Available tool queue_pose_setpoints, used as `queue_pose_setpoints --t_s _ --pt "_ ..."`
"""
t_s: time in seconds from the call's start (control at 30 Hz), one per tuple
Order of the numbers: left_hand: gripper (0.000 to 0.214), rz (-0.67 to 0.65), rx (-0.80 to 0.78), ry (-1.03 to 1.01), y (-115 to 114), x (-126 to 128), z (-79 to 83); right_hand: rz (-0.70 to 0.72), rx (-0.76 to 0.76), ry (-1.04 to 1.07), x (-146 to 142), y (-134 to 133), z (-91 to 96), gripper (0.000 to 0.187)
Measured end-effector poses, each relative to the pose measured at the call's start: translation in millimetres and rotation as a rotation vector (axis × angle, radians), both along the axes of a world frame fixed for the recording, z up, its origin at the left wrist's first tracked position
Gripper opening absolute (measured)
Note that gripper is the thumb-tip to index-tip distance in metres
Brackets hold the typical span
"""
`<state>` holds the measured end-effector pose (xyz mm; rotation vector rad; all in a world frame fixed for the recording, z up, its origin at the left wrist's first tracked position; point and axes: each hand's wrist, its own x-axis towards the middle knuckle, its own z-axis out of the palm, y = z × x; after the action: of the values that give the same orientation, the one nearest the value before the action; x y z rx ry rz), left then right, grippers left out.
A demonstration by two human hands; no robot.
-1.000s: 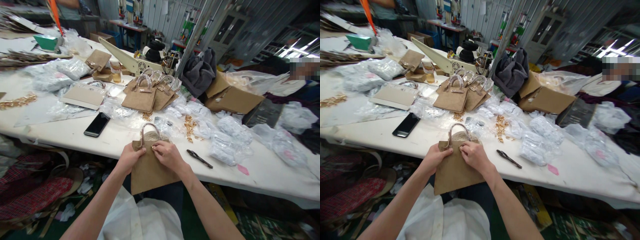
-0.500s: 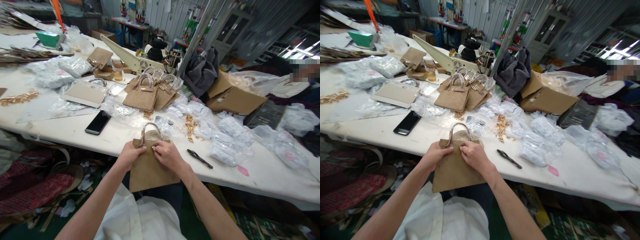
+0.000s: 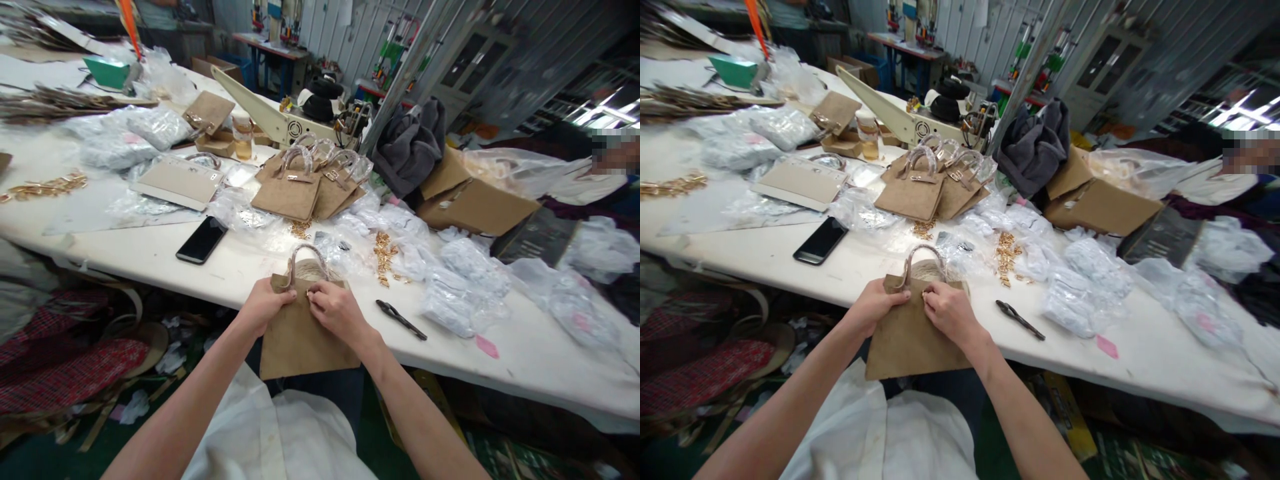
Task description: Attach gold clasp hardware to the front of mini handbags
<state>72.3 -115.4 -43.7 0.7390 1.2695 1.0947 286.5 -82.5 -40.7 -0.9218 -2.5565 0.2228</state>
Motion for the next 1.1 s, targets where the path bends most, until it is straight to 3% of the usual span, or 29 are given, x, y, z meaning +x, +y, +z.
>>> queue_pose_setpoints --t_s 0.33,0.53,0.67,0.77,0.83,0.93,0.97,1.1 --pt "0.032 -0.011 0.041 0.019 -3.9 1.2 2.1 0.034 0.026 -0.173 -3.5 -9.5 10.0 0.018" --pt "0.037 -0.026 0.069 0.012 -7.1 -2.0 -1.7 0.061 -0.026 -0.124 -0.4 -7.4 14.6 0.015" --pt "0.044 -0.045 0.088 -0.018 -12.0 -7.6 -4.5 0.067 0.016 -0.135 6.3 -10.2 13.9 0.016" --pt "0.051 -0.093 0.044 -0.094 -15.9 -15.6 -2.3 0.029 0.034 0.032 13.0 -20.0 10.3 0.027" --pt "0.056 -0.143 0.008 -0.146 -18.0 -20.6 0.4 -0.111 0.036 0.222 14.7 -26.9 7.7 0.039" --pt "0.062 -0.149 -0.024 -0.163 -18.5 -22.5 4.5 -0.425 -0.004 0.363 12.6 -27.2 7.6 0.089" --pt "0.064 -0.132 -0.024 -0.152 -17.7 -21.2 5.8 -0.474 -0.064 0.356 11.7 -23.7 9.1 0.093" --pt "0.058 -0.077 0.019 -0.029 -12.0 -11.7 11.4 -0.441 -0.418 0.312 15.5 1.3 20.7 0.05"
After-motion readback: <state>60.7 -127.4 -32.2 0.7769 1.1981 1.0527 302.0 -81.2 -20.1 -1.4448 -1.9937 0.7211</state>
